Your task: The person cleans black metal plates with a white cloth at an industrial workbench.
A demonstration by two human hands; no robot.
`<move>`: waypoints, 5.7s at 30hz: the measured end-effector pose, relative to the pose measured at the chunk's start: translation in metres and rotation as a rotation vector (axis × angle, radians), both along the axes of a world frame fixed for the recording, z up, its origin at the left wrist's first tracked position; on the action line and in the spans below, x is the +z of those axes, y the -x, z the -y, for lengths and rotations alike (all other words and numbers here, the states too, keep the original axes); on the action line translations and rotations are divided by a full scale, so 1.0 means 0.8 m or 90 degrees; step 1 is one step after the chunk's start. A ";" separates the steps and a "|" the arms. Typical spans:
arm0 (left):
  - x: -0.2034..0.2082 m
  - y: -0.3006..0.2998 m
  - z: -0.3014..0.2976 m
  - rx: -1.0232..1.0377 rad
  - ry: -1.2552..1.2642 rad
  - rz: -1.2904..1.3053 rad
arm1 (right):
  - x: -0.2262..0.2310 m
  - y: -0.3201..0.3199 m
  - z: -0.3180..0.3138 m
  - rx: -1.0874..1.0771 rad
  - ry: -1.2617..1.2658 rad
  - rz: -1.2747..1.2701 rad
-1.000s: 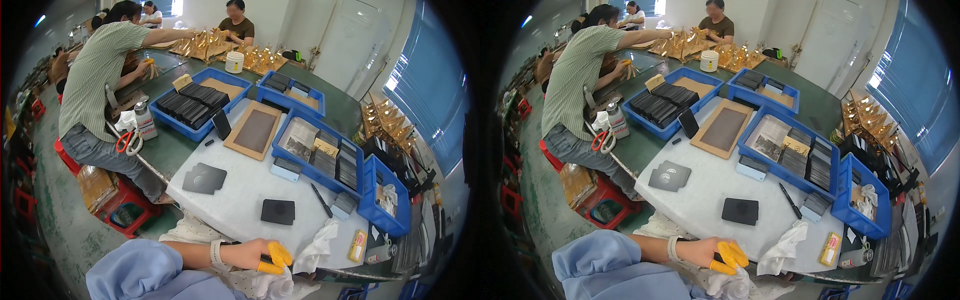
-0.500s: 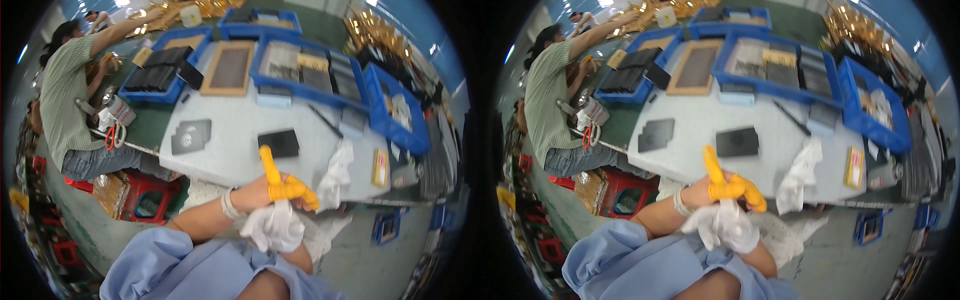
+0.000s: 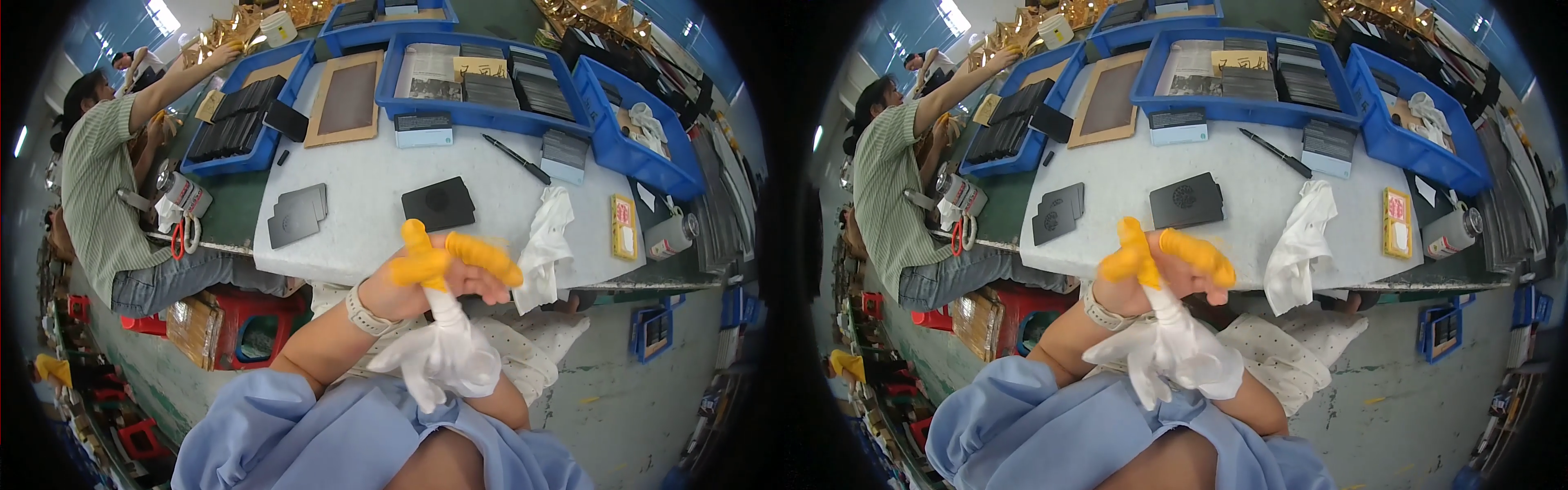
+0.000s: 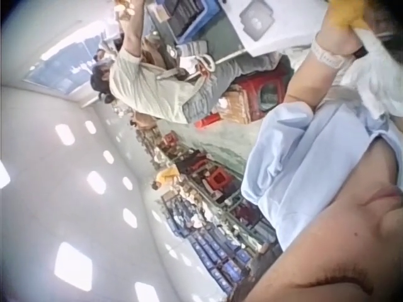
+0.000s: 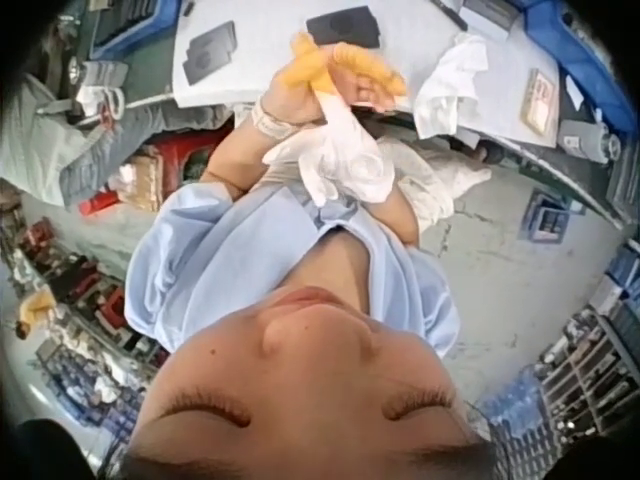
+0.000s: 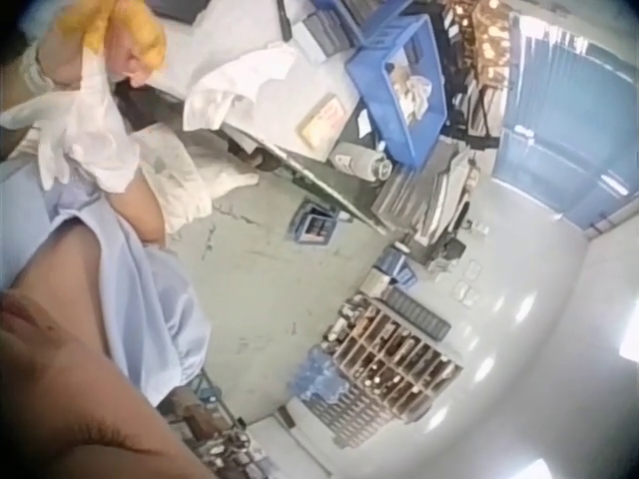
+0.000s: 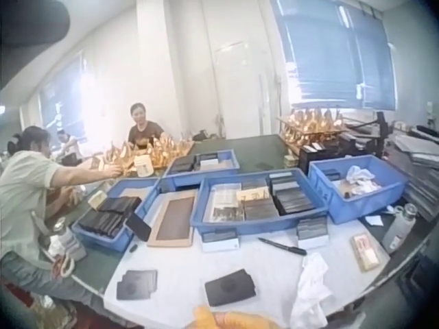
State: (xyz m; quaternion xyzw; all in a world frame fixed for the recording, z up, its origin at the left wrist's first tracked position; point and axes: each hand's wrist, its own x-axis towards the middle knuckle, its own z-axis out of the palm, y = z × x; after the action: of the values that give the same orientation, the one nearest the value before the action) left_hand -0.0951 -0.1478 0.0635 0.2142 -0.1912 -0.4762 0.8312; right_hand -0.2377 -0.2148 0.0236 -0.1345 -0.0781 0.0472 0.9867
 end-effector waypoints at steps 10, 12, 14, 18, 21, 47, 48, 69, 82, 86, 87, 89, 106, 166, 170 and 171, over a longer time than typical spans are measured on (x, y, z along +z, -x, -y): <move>0.002 0.012 -0.006 -0.243 -0.015 0.118 | 0.000 0.034 -0.003 0.036 -0.020 0.046; 0.000 0.007 -0.003 -0.297 -0.033 0.181 | 0.003 0.009 0.004 0.037 -0.020 0.058; -0.002 0.004 -0.006 -0.342 -0.054 0.242 | 0.006 -0.005 0.004 0.048 -0.022 0.069; 0.002 -0.003 -0.008 -0.223 -0.060 0.070 | 0.003 0.022 -0.002 0.064 -0.021 0.093; -0.011 -0.006 0.001 -0.129 0.102 0.174 | 0.004 0.010 -0.019 0.079 -0.023 0.103; -0.003 -0.020 -0.048 -0.034 -0.081 0.327 | 0.061 -0.047 0.039 0.144 0.764 -0.049; 0.002 -0.023 -0.048 -0.044 -0.105 0.340 | 0.052 -0.047 0.036 0.141 0.762 -0.055; -0.003 0.000 -0.064 0.627 -0.434 1.150 | 0.016 -0.053 0.020 -0.283 0.735 0.075; -0.007 0.009 -0.050 0.628 -0.342 1.111 | 0.024 -0.048 0.021 -0.226 0.602 0.171; -0.003 0.008 -0.048 0.659 -0.335 1.136 | 0.025 -0.048 0.019 -0.205 0.519 0.130; -0.001 0.005 -0.048 0.655 -0.332 1.177 | 0.026 -0.047 0.019 -0.195 0.473 0.098; 0.000 -0.008 -0.049 0.635 -0.280 1.216 | 0.021 -0.046 0.019 -0.194 0.471 0.102; 0.029 -0.065 -0.084 0.249 -0.098 1.133 | 0.012 -0.052 0.023 -0.163 0.497 0.175; 0.045 -0.010 -0.071 0.130 -0.326 0.761 | 0.015 -0.037 0.065 0.117 0.100 0.226; 0.040 0.002 -0.070 0.136 -0.298 0.752 | -0.004 -0.037 0.054 0.140 -0.017 0.233; 0.039 0.003 -0.070 0.151 -0.302 0.772 | -0.006 -0.036 0.054 0.139 -0.015 0.232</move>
State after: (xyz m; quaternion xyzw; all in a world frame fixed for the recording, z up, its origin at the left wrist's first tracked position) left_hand -0.0975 -0.0919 0.0948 0.6413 -0.4903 -0.2054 0.5533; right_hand -0.2085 -0.2577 0.0184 -0.1198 -0.2700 0.1281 0.9468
